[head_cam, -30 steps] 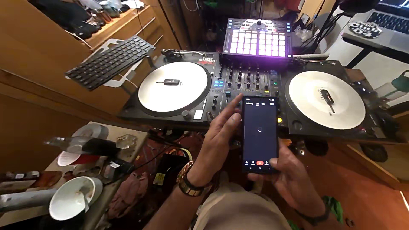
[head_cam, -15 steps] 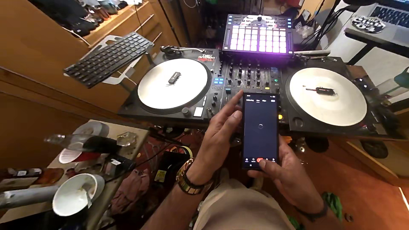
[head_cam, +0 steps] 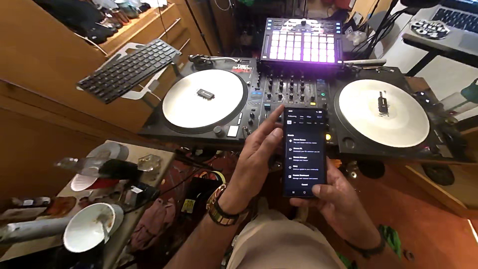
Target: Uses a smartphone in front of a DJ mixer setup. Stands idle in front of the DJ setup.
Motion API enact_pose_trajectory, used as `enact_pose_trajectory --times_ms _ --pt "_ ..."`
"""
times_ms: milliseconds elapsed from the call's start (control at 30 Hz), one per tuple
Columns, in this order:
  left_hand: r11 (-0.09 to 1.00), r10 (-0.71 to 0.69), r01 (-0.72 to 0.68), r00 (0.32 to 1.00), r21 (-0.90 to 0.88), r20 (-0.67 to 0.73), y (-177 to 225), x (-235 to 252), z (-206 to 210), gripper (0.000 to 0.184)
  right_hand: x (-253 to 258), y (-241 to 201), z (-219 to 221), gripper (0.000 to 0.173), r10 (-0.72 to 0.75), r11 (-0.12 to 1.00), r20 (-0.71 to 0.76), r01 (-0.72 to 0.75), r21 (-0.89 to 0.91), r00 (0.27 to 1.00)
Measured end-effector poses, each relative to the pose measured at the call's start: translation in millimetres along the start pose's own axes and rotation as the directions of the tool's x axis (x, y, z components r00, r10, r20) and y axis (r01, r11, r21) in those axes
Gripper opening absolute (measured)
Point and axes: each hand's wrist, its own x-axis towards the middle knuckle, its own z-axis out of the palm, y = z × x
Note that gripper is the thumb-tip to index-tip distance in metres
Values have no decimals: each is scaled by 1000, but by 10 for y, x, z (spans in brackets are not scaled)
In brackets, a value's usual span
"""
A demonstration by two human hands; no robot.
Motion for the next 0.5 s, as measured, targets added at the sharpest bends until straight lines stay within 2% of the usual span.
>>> enact_pose_trajectory --times_ms 267,400,500 --pt "1000 9 -9 1000 13 -4 -1 -4 5 53 -4 -18 39 62 30 999 -47 -28 30 998" --pt "1000 0 0 1000 7 -8 0 -17 11 53 -6 -28 76 50 57 998 -113 -54 26 992" --pt "1000 -5 5 1000 8 -11 1 -22 17 53 -6 -12 41 51 48 998 -84 -44 46 995"
